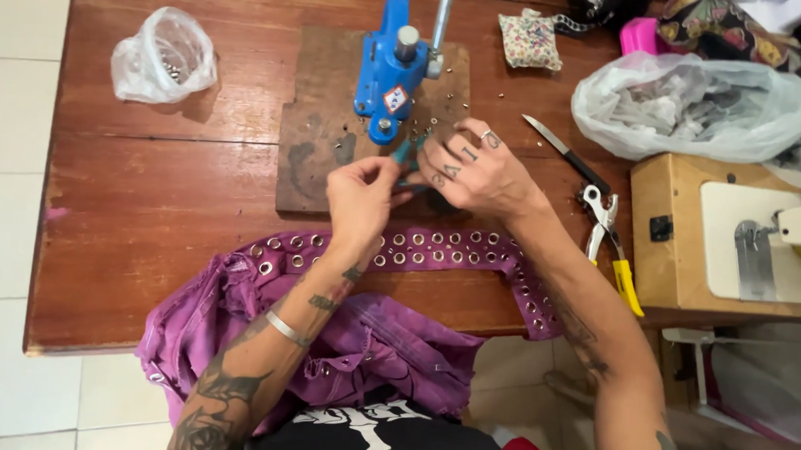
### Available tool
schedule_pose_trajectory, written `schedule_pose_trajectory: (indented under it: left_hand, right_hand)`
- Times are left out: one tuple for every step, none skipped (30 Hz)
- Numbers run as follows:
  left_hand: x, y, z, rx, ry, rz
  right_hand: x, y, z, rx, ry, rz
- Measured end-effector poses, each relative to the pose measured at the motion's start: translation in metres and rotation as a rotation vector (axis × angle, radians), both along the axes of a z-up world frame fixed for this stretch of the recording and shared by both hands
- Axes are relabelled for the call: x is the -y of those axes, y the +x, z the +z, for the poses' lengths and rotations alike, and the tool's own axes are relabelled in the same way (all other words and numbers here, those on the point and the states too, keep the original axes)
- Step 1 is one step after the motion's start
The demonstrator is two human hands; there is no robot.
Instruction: Installing metal eyelets onto a purple leather bag using a hand press and pliers
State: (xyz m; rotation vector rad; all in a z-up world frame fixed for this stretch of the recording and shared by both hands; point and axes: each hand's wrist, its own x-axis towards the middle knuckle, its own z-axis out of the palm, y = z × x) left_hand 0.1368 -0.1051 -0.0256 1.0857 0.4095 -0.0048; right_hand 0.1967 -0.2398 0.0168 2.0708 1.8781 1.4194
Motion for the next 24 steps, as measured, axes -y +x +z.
schedule_pose_trajectory:
  left_hand:
    - [-0.001, 0.001, 0.0, -0.032, 0.028, 0.025]
    - [-0.001, 0.002, -0.001, -0.063, 0.056, 0.051]
    - [-0.005, -0.003, 0.003, -0.06, 0.061, 0.03]
    - [-0.009, -0.006, 0.007, -0.074, 0.069, 0.035]
    - [-0.013, -0.008, 0.011, -0.084, 0.075, 0.039]
    - [-0.016, -0.011, 0.015, -0.076, 0.075, 0.019]
    - [-0.02, -0.016, 0.018, -0.096, 0.038, 0.046]
    - [-0.025, -0.021, 0.022, -0.116, 0.0, 0.073]
    - [-0.026, -0.024, 0.02, -0.119, -0.003, 0.06]
    - [-0.028, -0.027, 0.018, -0.129, -0.107, 0.09]
    - [-0.031, -0.029, 0.016, -0.134, -0.209, 0.133]
    - [-0.032, -0.029, 0.012, -0.132, -0.21, 0.134]
    - [-0.032, -0.03, 0.008, -0.13, -0.303, 0.152]
    - [-0.033, -0.03, 0.004, -0.128, -0.396, 0.171]
    - [-0.034, -0.032, 0.003, -0.124, -0.398, 0.179]
    - [-0.035, -0.033, 0.001, -0.123, -0.416, 0.199]
    - [-0.036, -0.034, 0.0, -0.12, -0.435, 0.221]
    - [-0.035, -0.033, -0.001, -0.115, -0.438, 0.23]
    - [-0.035, -0.035, -0.001, -0.109, -0.46, 0.238]
    - [-0.035, -0.037, -0.002, -0.103, -0.482, 0.247]
    - [-0.035, -0.037, -0.001, -0.092, -0.482, 0.267]
    - [-0.034, -0.037, 0.0, -0.107, -0.518, 0.256]
    - [-0.034, -0.039, 0.001, -0.124, -0.551, 0.245]
    - [-0.034, -0.038, 0.002, -0.116, -0.547, 0.264]
  right_hand:
    - [0.007, -0.001, -0.004, -0.041, 0.017, -0.061]
    - [0.015, -0.002, -0.008, -0.082, 0.035, -0.122]
    - [0.03, -0.004, -0.01, -0.079, 0.04, -0.143]
    - [0.045, -0.007, -0.013, -0.152, 0.041, -0.357]
    - [0.061, -0.008, -0.015, -0.221, 0.042, -0.571]
    - [0.067, -0.021, -0.001, -0.214, 0.046, -0.591]
    - [0.071, -0.036, 0.012, -0.526, -0.013, -0.815]
    - [0.074, -0.052, 0.024, -0.845, -0.072, -1.029]
    - [0.071, -0.058, 0.031, -0.848, -0.071, -1.042]
    - [0.067, -0.065, 0.038, -1.043, -0.153, -1.18]
    - [0.062, -0.069, 0.045, -1.235, -0.237, -1.301]
    - [0.066, -0.069, 0.038, -1.232, -0.236, -1.301]
    - [0.07, -0.069, 0.031, -1.314, -0.286, -1.305]
    - [0.073, -0.069, 0.024, -1.396, -0.337, -1.308]
    - [0.077, -0.071, 0.019, -1.391, -0.341, -1.303]
    - [0.081, -0.072, 0.014, -1.438, -0.249, -1.293]
    - [0.085, -0.073, 0.01, -1.482, -0.157, -1.28]
    - [0.085, -0.074, 0.009, -1.476, -0.162, -1.273]
    - [0.085, -0.076, 0.007, -1.455, -0.046, -1.287]
    - [0.084, -0.079, 0.006, -1.433, 0.07, -1.298]
    - [0.09, -0.078, -0.003, -1.427, 0.059, -1.278]
    - [0.096, -0.076, -0.012, -1.356, 0.1, -1.309]
    - [0.103, -0.076, -0.022, -1.289, 0.144, -1.336]
    - [0.105, -0.073, -0.029, -1.289, 0.136, -1.315]
